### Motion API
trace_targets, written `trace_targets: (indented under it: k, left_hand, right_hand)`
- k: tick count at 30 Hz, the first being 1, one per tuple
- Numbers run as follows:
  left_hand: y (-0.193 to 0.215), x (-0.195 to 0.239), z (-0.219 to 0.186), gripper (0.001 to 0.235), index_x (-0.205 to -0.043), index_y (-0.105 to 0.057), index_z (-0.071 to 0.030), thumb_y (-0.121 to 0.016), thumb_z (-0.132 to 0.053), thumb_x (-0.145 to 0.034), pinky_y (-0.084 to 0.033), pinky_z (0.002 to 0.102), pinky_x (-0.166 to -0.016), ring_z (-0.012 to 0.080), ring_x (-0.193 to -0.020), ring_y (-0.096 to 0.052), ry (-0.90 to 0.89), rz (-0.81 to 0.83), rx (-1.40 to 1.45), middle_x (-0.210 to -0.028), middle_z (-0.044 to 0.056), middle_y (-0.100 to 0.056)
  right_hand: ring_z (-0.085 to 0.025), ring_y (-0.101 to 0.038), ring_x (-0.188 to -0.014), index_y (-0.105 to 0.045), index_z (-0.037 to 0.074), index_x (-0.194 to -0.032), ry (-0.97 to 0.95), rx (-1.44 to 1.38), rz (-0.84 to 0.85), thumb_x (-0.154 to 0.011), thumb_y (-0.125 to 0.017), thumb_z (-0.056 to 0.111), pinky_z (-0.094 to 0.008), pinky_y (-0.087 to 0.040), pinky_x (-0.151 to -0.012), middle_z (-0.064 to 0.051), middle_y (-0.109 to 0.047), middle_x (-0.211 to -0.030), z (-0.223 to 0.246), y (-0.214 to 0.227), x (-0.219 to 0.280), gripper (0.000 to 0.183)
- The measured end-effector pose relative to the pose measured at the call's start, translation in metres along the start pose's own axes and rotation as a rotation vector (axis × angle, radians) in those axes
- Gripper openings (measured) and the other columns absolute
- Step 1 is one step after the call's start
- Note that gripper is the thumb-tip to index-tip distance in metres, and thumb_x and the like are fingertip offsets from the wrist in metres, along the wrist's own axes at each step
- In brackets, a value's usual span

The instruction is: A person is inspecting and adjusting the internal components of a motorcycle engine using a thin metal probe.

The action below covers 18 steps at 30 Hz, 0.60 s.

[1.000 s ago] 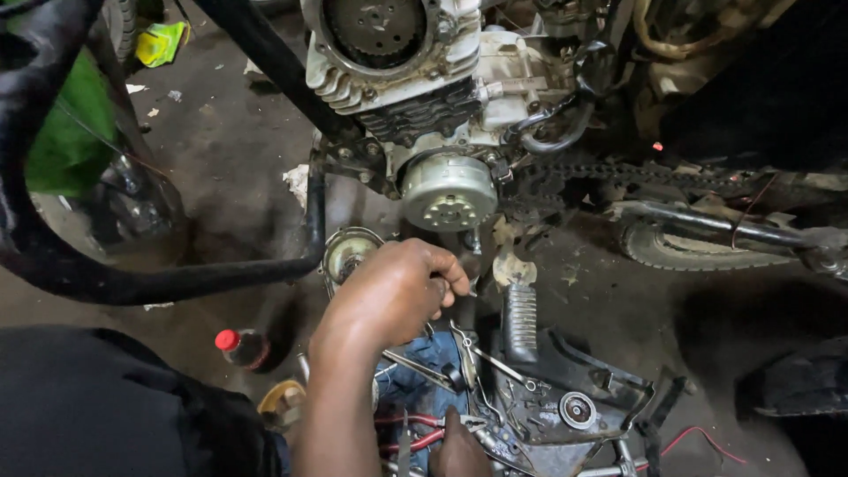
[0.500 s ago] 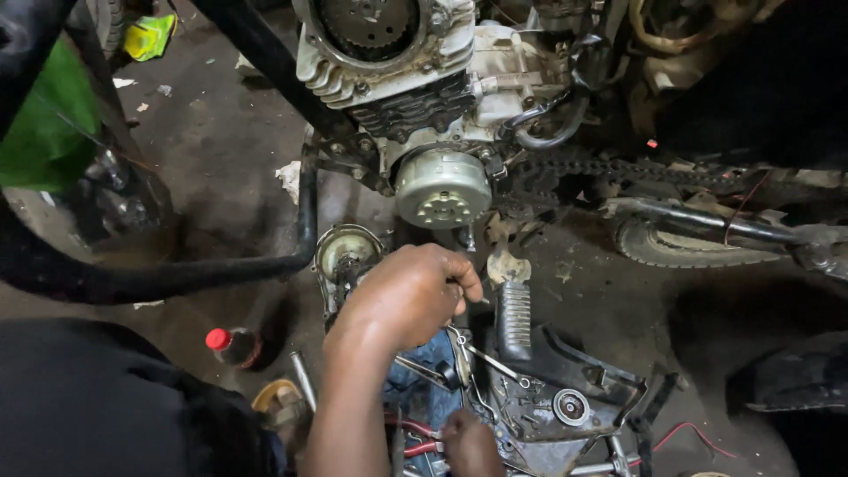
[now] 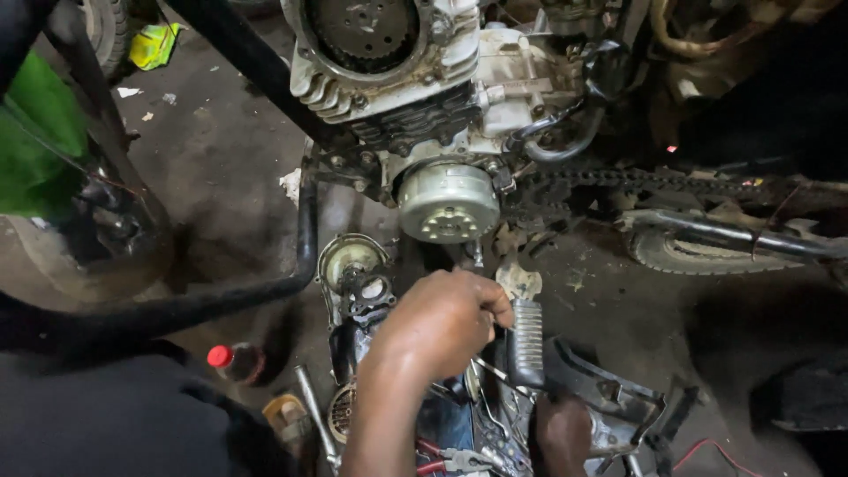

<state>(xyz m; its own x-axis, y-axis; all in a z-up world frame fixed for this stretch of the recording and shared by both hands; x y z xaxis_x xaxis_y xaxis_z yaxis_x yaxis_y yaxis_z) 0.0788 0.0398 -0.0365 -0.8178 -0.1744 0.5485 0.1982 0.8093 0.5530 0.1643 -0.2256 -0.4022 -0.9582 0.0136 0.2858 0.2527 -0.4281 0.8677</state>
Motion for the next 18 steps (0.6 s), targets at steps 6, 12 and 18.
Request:
trace_targets:
  k: [6,12,18]
  left_hand:
    - [-0.005,-0.005,-0.003,0.043,-0.103,-0.078,-0.023,-0.043,-0.001,-0.09,-0.052,0.032,-0.094,0.0188,-0.117,-0.067,-0.084,-0.011,-0.007,-0.137,-0.004,-0.07]
    - [0.007,0.002,-0.005,0.031,-0.113,-0.076,-0.021,-0.05,-0.013,-0.098,-0.051,0.033,-0.076,0.0169,-0.091,-0.069,-0.151,-0.111,0.104,-0.109,-0.003,-0.075]
    - [0.011,0.028,-0.028,0.017,-0.105,-0.074,-0.01,-0.057,-0.009,-0.103,-0.043,0.028,-0.063,0.0089,-0.072,-0.063,-0.275,-0.087,0.464,-0.085,0.0,-0.072]
  right_hand:
    - [-0.051,-0.066,-0.111,-0.078,0.006,-0.104,-0.144,-0.035,-0.072,-0.085,-0.053,0.044,-0.055,-0.05,-0.09,-0.029,-0.073,-0.11,-0.012,-0.006,-0.009,0.049]
    - [-0.052,-0.067,-0.103,-0.078,0.012,-0.1,-0.23,-0.176,-0.215,-0.078,-0.059,0.037,-0.055,-0.051,-0.088,-0.026,-0.076,-0.104,-0.04,-0.011,-0.027,0.038]
    - [-0.035,-0.066,-0.077,-0.074,0.002,-0.087,-0.216,-0.728,-0.365,-0.074,-0.065,0.014,-0.044,-0.049,-0.068,-0.018,-0.073,-0.079,0.052,0.13,0.027,0.019]
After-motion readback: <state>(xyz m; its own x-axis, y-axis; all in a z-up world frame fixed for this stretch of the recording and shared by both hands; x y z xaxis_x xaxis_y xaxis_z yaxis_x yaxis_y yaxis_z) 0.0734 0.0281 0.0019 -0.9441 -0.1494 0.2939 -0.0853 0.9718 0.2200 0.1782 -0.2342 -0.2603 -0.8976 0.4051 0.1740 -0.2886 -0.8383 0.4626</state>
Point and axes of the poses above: each hand's wrist, its own x-axis away from the middle knuckle, its own y-axis out of the back of the hand, z = x × y, the point moved 10 cm from there along -x, towards the middle knuckle
